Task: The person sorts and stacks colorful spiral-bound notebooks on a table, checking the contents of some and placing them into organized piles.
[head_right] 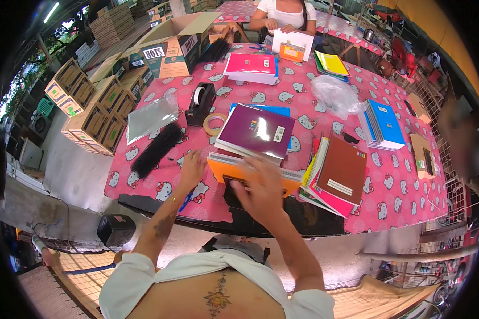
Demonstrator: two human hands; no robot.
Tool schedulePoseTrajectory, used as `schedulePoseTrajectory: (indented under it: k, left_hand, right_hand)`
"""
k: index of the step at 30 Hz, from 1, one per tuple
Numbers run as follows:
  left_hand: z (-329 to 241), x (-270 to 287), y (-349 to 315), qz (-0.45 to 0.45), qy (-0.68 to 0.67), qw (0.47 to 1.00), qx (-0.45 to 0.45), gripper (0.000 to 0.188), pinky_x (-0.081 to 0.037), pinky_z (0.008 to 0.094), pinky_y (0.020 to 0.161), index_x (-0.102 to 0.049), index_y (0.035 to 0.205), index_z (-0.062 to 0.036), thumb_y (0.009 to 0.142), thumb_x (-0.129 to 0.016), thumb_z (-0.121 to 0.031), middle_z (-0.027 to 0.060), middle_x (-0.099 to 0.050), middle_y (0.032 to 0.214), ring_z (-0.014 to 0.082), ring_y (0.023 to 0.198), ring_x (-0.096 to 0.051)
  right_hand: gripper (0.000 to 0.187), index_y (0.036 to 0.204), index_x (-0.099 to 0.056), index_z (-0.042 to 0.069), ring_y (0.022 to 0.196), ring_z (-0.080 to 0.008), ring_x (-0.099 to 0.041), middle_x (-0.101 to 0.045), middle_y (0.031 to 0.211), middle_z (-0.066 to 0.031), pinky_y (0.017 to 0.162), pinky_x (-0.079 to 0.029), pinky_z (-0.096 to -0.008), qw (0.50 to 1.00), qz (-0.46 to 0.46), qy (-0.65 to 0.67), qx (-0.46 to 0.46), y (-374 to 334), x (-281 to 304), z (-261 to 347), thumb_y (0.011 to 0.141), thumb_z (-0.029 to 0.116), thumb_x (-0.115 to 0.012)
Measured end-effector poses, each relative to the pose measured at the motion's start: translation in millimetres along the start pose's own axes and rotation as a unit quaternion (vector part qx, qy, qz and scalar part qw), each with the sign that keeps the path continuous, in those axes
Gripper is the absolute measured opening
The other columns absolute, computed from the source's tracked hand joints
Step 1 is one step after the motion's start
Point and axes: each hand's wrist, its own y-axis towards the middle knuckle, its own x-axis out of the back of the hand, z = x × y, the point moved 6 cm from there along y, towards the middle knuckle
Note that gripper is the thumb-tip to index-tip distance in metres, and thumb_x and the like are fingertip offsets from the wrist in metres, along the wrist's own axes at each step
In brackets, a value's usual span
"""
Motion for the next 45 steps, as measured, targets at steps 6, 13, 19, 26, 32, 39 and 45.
schedulePoseTrajectory:
  k: [6, 13, 19, 26, 32, 39, 45]
  left_hand:
    - [12, -3, 49, 0.061, 0.131, 0.989, 0.0, 0.023, -0.048, 0.0478, 0.072, -0.059, 0.109, -0.004, 0.09, -0.063, -0.016, 0.0168, -0.06, 0.092, 0.0381, 0.084, -0.06]
    - [-75, 60, 59, 0.061, -0.08, 0.991, 0.092, 0.018, -0.048, 0.0413, 0.069, -0.054, 0.113, -0.004, 0.101, -0.051, -0.018, 0.015, -0.061, 0.092, 0.0293, 0.083, -0.063]
    - [-119, 43, 7, 0.111, -0.328, 0.93, 0.123, 0.025, -0.046, 0.0326, 0.093, -0.048, 0.116, 0.0027, 0.107, -0.04, -0.019, 0.0187, -0.06, 0.124, 0.0227, 0.109, -0.061]
    - [-97, 70, 39, 0.063, -0.272, 0.953, 0.12, 0.024, -0.047, 0.031, 0.074, -0.055, 0.116, 0.0013, 0.101, -0.052, -0.017, 0.0134, -0.062, 0.106, 0.0143, 0.088, -0.059]
    - [-117, 79, 52, 0.074, -0.132, 0.987, -0.055, 0.017, -0.046, 0.0281, 0.057, -0.065, 0.108, -0.0033, 0.092, -0.065, -0.011, 0.0108, -0.065, 0.086, 0.014, 0.066, -0.058]
    - [-105, 72, 55, 0.075, -0.257, 0.963, 0.019, 0.018, -0.042, 0.0254, 0.054, -0.069, 0.107, -0.0026, 0.09, -0.069, -0.01, 0.0086, -0.067, 0.078, 0.0098, 0.06, -0.054]
    - [-101, 68, 61, 0.119, -0.19, 0.974, 0.036, 0.015, -0.043, 0.0291, 0.053, -0.069, 0.094, 0.0006, 0.094, -0.065, -0.014, 0.0099, -0.066, 0.069, 0.012, 0.055, -0.054]
  right_hand:
    - [0.014, 0.095, -0.063, 0.009, 0.09, -0.0259, -0.065, -0.067, 0.094, -0.0078, 0.081, -0.046, -0.0427, 0.979, 0.185, -0.058, -0.07, 25, -87, -23, 0.087, 0.021, -0.065]
    - [0.009, 0.093, -0.061, 0.01, 0.075, -0.0286, -0.065, -0.065, 0.08, -0.0069, 0.069, -0.047, -0.0429, 0.988, 0.125, -0.038, -0.081, 27, -85, -27, 0.09, 0.018, -0.06]
    - [0.013, 0.099, -0.063, 0.007, 0.072, -0.0334, -0.065, -0.066, 0.08, -0.0118, 0.067, -0.048, -0.045, 0.986, 0.142, -0.019, -0.081, 37, -87, -29, 0.09, 0.017, -0.06]
    - [0.013, 0.098, -0.066, 0.007, 0.074, -0.0342, -0.066, -0.068, 0.085, -0.0127, 0.065, -0.051, -0.0447, 0.988, 0.124, 0.006, -0.087, 37, -88, -37, 0.089, 0.016, -0.062]
    - [0.017, 0.103, -0.068, 0.01, 0.076, -0.033, -0.066, -0.069, 0.087, -0.011, 0.065, -0.052, -0.0435, 0.984, 0.148, -0.006, -0.099, 40, -90, -37, 0.088, 0.015, -0.062]
    - [0.021, 0.106, -0.068, 0.012, 0.075, -0.0323, -0.066, -0.069, 0.087, -0.0104, 0.064, -0.052, -0.0432, 0.981, 0.163, -0.01, -0.104, 43, -89, -35, 0.086, 0.014, -0.062]
    - [0.022, 0.107, -0.068, 0.013, 0.075, -0.0315, -0.066, -0.067, 0.085, -0.0093, 0.063, -0.052, -0.0436, 0.985, 0.147, -0.004, -0.095, 42, -87, -33, 0.085, 0.013, -0.062]
